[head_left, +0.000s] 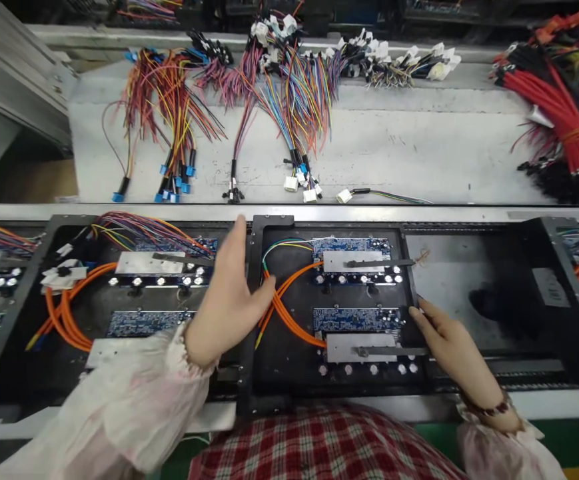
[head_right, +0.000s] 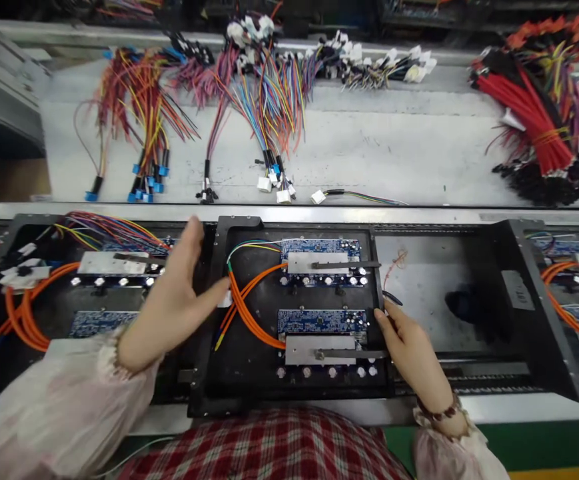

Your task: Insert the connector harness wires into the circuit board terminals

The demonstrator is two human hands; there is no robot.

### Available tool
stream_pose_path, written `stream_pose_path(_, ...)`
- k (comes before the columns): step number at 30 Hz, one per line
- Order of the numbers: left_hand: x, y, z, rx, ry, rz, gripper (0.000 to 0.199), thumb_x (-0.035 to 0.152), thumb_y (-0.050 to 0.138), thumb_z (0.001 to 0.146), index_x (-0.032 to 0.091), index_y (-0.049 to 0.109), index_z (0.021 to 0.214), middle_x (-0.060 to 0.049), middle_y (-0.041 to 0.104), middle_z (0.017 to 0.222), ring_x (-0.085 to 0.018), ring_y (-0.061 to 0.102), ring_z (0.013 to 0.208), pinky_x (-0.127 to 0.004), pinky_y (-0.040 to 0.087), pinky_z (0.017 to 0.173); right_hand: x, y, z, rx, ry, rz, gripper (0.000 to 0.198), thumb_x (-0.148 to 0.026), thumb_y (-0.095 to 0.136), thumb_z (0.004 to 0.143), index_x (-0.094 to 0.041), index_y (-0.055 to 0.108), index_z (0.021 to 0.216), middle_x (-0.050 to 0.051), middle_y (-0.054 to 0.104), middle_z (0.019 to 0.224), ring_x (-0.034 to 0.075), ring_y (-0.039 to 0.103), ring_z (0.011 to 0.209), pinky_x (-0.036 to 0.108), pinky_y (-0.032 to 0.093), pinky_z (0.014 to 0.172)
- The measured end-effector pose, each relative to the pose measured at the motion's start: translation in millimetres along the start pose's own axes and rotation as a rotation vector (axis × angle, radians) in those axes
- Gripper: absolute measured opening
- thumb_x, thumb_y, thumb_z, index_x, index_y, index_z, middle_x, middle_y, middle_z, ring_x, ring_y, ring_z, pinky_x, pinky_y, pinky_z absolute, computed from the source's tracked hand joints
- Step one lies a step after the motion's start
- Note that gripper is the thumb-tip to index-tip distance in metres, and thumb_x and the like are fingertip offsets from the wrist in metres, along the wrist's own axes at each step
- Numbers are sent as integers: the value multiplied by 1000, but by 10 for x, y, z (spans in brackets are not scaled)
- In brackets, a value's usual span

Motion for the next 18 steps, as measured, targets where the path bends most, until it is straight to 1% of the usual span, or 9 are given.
stream_pose_path(2, 250, -100, 452, 40, 218, 187, 63, 21, 60, 84, 16, 44, 145, -12, 47, 146, -31, 37, 140, -45, 21, 121, -68, -4, 30, -39, -37, -90, 53, -52, 39, 95, -15, 64, 123, 15, 74, 111, 32, 70, 104, 39, 57, 80)
stream_pose_path(3, 316, -97, 736, 27, 258, 252, 48, 18, 53, 87, 16, 54, 135, -12, 56, 132, -31, 46, 130, -47, 28, 117, -119, -29, 62, -76, -55, -137, 54, -54, 37, 95, -15, 65, 122, 16, 74, 107, 33, 71, 100, 40, 57, 77)
stream_pose_path(5, 298, -16, 1346, 0, 180, 362, 35, 10, 46, 87, 16, 65, 115, -14, 60, 117, -34, 50, 123, -54, 28, 113, -247, -140, 149, -138, -82, -218, 58, -56, 34, 95, -17, 63, 126, 15, 76, 97, 34, 73, 90, 41, 57, 71)
stream_pose_path(7, 189, 147, 1867, -41, 157, 378, 31, 3, 48, 80, 16, 67, 101, -14, 59, 116, -37, 50, 122, -58, 27, 109, -381, -335, 248, -99, -102, -243, 61, -58, 33, 95, -20, 57, 136, 12, 76, 92, 33, 74, 84, 41, 57, 69)
stream_pose_path(9, 26, 326, 2213, -101, 166, 365, 24, 3, 53, 76, 17, 66, 90, -13, 58, 119, -36, 49, 123, -56, 29, 108, -469, -525, 328, -19, -129, -198, 63, -61, 36, 94, -22, 51, 142, 11, 76, 97, 31, 74, 87, 39, 57, 69)
stream_pose_path(11, -133, 428, 2390, -142, 178, 337, 17, 6, 58, 75, 19, 64, 84, -12, 59, 120, -34, 46, 125, -51, 29, 110, -476, -622, 382, 4, -163, -133, 64, -62, 40, 93, -23, 52, 142, 10, 75, 109, 29, 73, 92, 36, 58, 70)
stream_pose_path(13, -234, 401, 2474, -157, 175, 297, 15, 9, 63, 74, 20, 63, 84, -9, 62, 115, -30, 46, 125, -47, 28, 111, -418, -628, 422, -25, -181, -104, 61, -62, 43, 91, -24, 56, 138, 9, 72, 116, 29, 73, 96, 36, 59, 72)
stream_pose_path(16, -194, 104, 2575, -103, 150, 217, 19, 14, 64, 77, 20, 62, 95, -3, 64, 110, -27, 44, 126, -45, 30, 112, -374, -611, 472, -58, -197, -96, 57, -61, 44, 91, -25, 62, 131, 9, 71, 120, 31, 71, 102, 40, 60, 78)
stream_pose_path(18, -25, -205, 2609, -29, 133, 147, 27, 19, 58, 84, 21, 58, 112, -1, 60, 123, -25, 39, 133, -44, 34, 111, -474, -669, 496, -50, -222, -80, 53, -61, 46, 90, -27, 65, 126, 8, 71, 119, 32, 70, 103, 43, 59, 82)
Point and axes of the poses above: each hand's wrist, its own z-axis towards the middle knuckle, its own y-axis out of the palm, x = y × z, the point moved 4 cm from there along z, towards the middle knuckle
